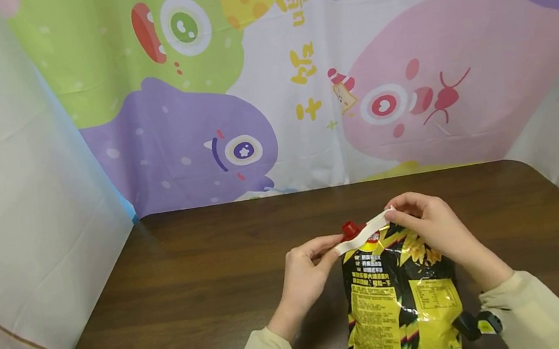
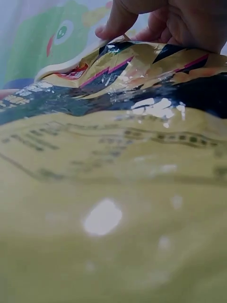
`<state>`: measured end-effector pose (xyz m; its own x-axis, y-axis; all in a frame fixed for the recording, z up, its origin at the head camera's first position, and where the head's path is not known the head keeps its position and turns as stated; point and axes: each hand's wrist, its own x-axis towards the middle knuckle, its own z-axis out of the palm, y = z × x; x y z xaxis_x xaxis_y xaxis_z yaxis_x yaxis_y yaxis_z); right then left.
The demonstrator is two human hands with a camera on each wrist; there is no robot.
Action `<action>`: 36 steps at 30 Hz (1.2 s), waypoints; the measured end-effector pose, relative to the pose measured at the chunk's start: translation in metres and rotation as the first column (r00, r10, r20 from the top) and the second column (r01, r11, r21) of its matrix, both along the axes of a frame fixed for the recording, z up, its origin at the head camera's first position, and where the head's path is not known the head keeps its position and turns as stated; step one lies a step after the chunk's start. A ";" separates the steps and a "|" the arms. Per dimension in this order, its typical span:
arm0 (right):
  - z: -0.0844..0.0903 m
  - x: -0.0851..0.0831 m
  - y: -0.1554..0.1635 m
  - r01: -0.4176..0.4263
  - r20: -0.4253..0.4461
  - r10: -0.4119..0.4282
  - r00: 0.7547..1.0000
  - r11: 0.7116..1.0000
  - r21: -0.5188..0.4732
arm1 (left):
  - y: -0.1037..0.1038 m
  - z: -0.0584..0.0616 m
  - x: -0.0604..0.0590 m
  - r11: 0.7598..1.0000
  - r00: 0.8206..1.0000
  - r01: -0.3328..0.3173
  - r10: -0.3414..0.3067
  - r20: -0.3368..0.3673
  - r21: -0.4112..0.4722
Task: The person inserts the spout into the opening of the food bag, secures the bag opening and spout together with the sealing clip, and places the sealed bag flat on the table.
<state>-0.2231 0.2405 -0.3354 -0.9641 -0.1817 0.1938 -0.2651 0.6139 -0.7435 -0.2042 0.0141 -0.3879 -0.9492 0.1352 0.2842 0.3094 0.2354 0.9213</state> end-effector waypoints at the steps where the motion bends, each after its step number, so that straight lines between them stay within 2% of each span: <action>1: 0.000 0.000 0.000 0.005 -0.001 -0.005 1.000 1.000 0.002 | 0.000 0.000 0.000 1.000 1.000 0.000 0.000 0.000 -0.001; 6: 0.002 0.001 0.000 0.002 0.035 0.000 0.999 0.999 -0.035 | 0.000 0.001 0.001 1.000 1.000 0.003 -0.003 -0.009 -0.012; 11: 0.007 0.002 0.000 -0.031 0.103 0.040 0.994 0.996 -0.089 | 0.000 0.001 0.000 1.000 1.000 0.002 -0.002 -0.019 -0.016; 22: 0.011 0.005 0.001 -0.049 0.107 0.058 0.993 0.995 -0.086 | 0.001 0.003 0.003 1.000 0.999 -0.003 0.002 -0.041 -0.018; 29: 0.008 0.005 -0.002 -0.042 0.132 0.058 0.990 0.992 -0.121 | -0.002 0.002 0.001 1.000 1.000 -0.010 0.010 -0.013 -0.001; 36: 0.008 0.004 -0.003 -0.041 0.120 0.060 0.991 0.987 -0.154 | -0.007 0.000 -0.005 0.998 0.997 0.051 -0.049 0.061 -0.032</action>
<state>-0.2192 0.2373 -0.3273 -0.9727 -0.2082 0.1022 -0.1928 0.4808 -0.8554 -0.2088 0.0066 -0.3876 -0.9563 0.1909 0.2216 0.2660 0.2523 0.9304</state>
